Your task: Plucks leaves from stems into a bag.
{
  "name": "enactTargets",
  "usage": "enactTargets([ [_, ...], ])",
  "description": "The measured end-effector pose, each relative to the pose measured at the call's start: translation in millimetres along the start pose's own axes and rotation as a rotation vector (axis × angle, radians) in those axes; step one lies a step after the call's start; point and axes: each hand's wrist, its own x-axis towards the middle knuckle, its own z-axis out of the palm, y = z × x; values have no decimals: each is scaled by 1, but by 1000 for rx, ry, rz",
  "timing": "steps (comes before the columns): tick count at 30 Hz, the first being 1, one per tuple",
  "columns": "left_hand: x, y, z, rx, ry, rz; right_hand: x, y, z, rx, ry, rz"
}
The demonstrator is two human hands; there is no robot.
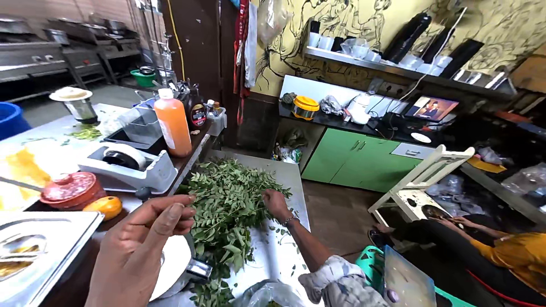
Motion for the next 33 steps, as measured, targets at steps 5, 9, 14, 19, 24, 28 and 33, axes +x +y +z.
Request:
enactTargets([
  [5, 4, -9, -4, -21, -5, 6, 20, 2, 25, -186, -125, -45],
  [9, 2, -7, -5, -13, 11, 13, 4, -19, -4, -229, -52, -134],
  [14, -4, 8, 2, 27, 23, 7, -42, -60, -81, -136, 91, -268],
  [19, -17, 33, -4, 218, -49, 37, -44, -65, -104, -201, -145, -258],
  [24, -13, 41, -47, 224, 77, 85, -91, -80, -82, -103, -63, -408],
  [28, -8, 34, -57, 205, 165, 82, -131, -106, -70, -3, 14, -516],
  [33, -7, 31, -46, 224, 114, 63, -142, -121, -37, 96, 28, -550],
])
